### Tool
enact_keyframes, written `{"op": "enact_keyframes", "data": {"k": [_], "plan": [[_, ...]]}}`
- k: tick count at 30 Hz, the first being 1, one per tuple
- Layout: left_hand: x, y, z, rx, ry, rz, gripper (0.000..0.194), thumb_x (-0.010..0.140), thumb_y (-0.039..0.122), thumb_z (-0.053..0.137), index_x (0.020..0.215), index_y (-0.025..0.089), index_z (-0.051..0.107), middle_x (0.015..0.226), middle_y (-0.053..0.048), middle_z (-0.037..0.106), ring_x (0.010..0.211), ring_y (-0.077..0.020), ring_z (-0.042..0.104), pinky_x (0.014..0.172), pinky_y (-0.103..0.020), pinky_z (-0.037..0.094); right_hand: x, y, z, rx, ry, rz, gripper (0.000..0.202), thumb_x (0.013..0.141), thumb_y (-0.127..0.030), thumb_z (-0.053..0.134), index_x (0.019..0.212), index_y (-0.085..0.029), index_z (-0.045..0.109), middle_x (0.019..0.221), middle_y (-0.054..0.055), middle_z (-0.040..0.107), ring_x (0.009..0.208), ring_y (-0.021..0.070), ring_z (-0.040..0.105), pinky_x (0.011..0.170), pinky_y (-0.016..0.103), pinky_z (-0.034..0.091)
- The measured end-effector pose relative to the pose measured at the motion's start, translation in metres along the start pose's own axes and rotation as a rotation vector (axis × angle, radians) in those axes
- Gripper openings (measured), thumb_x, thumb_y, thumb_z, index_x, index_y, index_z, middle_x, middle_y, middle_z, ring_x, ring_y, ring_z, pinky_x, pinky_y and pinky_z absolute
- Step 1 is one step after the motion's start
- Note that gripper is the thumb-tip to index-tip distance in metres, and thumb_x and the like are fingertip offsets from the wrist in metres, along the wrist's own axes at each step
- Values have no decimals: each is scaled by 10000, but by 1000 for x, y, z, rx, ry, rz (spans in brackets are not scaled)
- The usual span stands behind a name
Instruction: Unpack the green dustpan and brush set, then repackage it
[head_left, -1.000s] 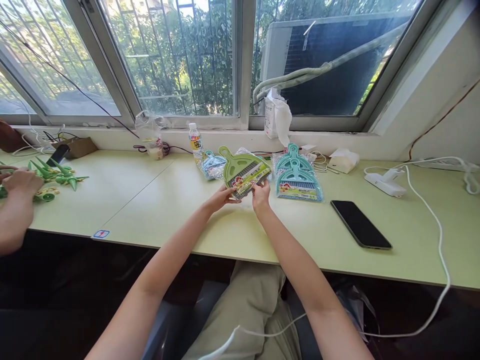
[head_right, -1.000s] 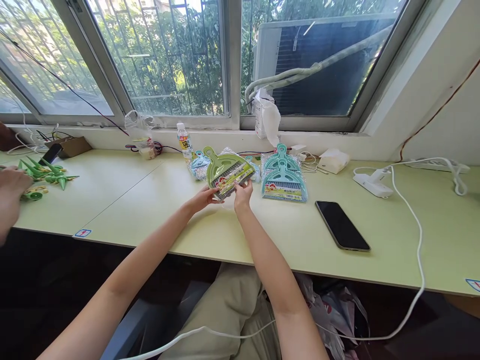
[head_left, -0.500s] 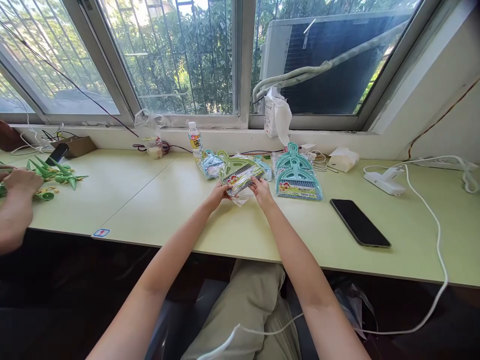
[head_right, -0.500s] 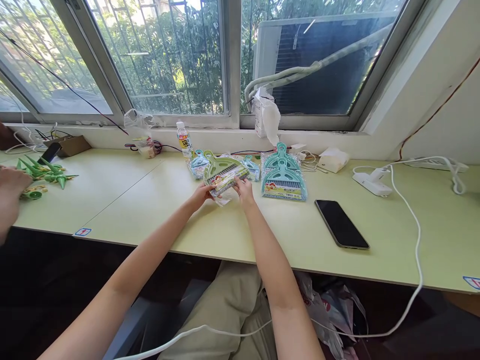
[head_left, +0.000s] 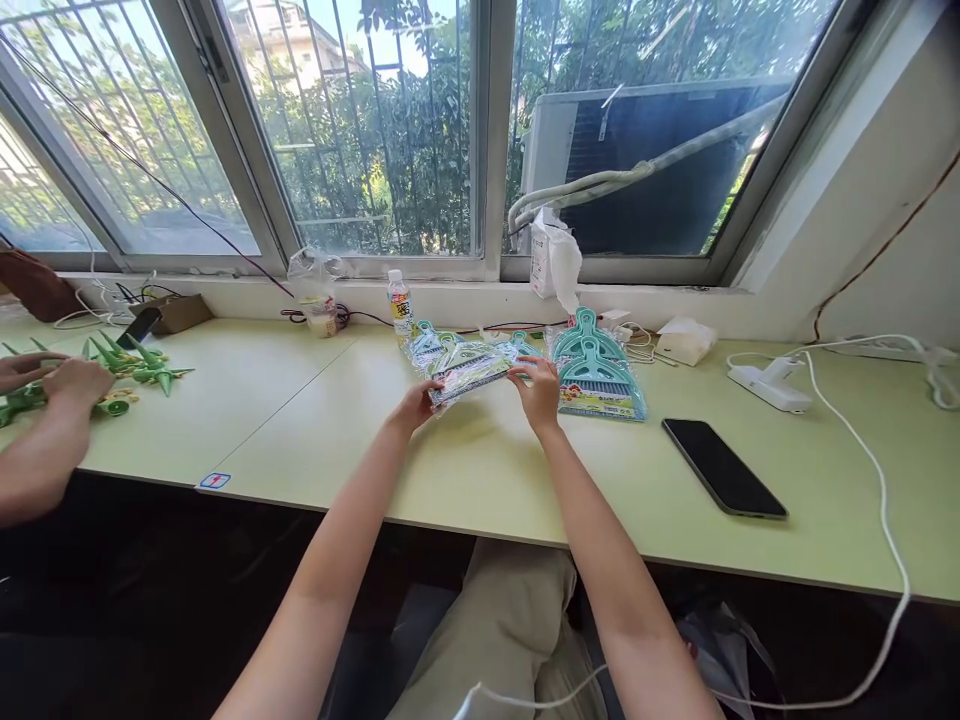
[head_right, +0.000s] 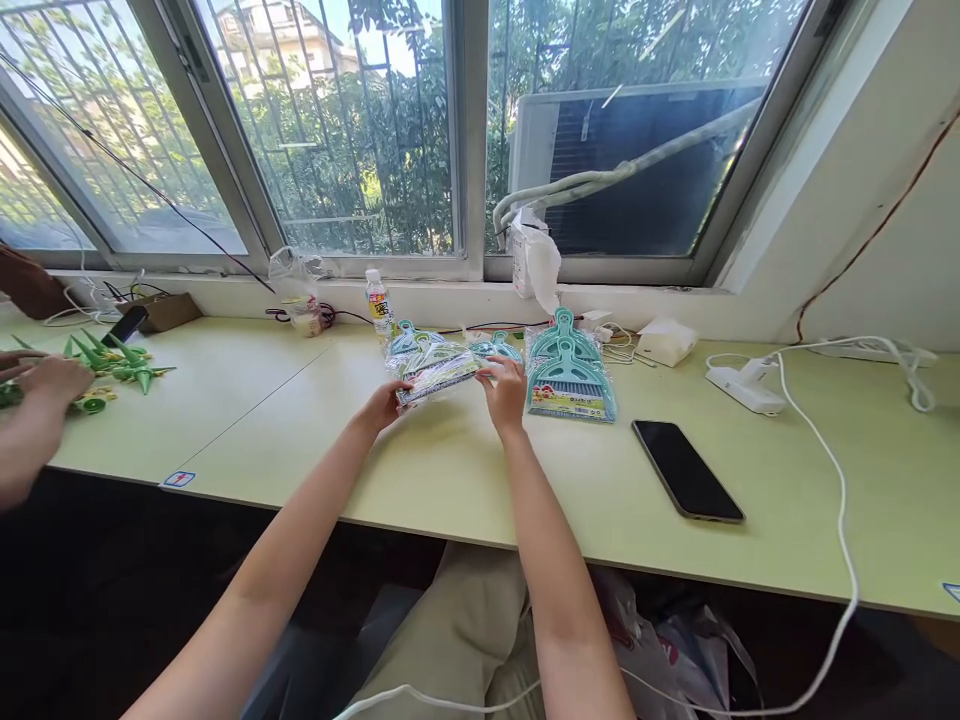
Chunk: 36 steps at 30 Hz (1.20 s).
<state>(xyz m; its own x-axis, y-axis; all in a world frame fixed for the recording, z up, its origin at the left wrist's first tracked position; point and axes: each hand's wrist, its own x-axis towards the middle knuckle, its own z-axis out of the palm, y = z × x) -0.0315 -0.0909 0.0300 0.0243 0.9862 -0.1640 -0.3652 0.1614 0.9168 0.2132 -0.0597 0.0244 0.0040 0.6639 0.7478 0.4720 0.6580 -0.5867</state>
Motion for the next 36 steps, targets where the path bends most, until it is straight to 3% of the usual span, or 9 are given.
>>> {"op": "enact_keyframes", "data": {"k": [3,9,18,26,32,36], "plan": [[-1,1,0,3,19,-37,99,733,116,603,744,155,512,540,4,546,397,-84,530,302,-151,367,5,2,-2,97,67,36,83,802,-320,686,778,-259,735,1077,57,678,1095,254,534,1039,463,352],[-4,1,0,58,2,-97,67,790,102,605,744,122,559,540,-7,570,411,-71,535,308,-122,348,5,-1,1,306,39,108,131,792,-356,678,752,-232,696,985,55,697,1004,232,593,967,410,416],[-4,-9,-2,243,-172,-123,283,666,163,822,863,108,628,714,-42,664,515,-88,619,366,-112,399,4,3,4,174,90,72,110,833,-312,608,784,-220,641,923,69,668,965,234,581,938,399,416],[-4,-10,1,395,-217,-35,403,596,263,867,900,136,634,814,-56,692,565,-95,613,395,-143,342,2,10,7,150,120,75,118,827,-317,606,811,-214,659,1072,98,563,1067,239,533,905,395,464],[-6,-9,2,422,-194,43,334,572,247,854,792,134,629,683,-15,633,515,-69,518,402,-158,313,-1,12,14,380,37,270,136,770,-325,622,822,-199,632,1059,85,554,863,191,573,681,343,558],[-6,-8,3,381,-193,33,383,567,228,847,871,140,631,761,-34,670,545,-82,559,411,-157,340,-1,13,15,589,29,501,441,685,-224,685,1112,-234,574,1127,45,592,750,137,600,596,299,580]]}}
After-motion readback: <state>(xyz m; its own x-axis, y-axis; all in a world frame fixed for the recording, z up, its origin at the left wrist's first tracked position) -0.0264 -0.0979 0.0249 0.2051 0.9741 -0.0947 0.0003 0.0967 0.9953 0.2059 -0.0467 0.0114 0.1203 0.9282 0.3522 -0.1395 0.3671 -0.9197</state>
